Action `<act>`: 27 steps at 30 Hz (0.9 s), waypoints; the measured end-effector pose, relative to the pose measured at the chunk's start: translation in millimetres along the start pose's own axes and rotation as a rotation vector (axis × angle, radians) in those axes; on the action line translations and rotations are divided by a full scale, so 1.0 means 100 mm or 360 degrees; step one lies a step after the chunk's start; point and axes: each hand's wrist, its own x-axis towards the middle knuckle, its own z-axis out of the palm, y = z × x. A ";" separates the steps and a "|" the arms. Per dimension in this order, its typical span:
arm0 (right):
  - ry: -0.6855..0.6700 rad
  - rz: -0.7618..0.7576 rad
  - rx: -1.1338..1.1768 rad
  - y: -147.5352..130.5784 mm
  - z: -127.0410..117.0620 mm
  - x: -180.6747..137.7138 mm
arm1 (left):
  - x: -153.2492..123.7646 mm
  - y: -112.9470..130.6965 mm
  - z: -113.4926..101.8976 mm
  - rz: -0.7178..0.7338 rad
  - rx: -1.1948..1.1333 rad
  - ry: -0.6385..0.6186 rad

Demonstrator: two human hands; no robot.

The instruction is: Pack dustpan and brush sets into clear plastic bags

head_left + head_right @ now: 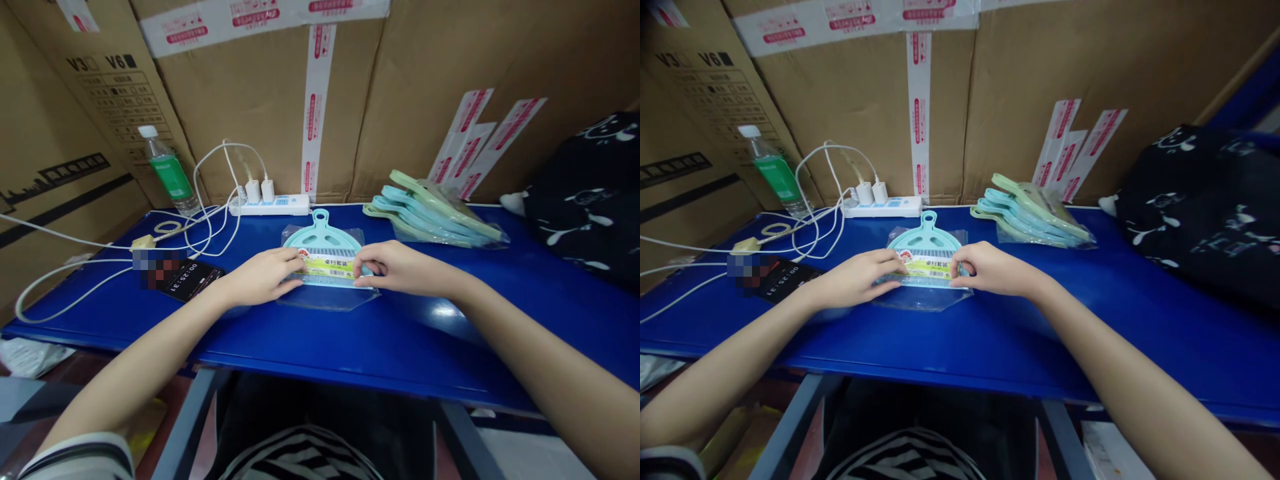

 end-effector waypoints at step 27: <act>-0.0023 -0.0203 0.0165 -0.04 0.09 0.03 | -0.01 0.02 -0.01 0.0033 -0.0019 -0.0104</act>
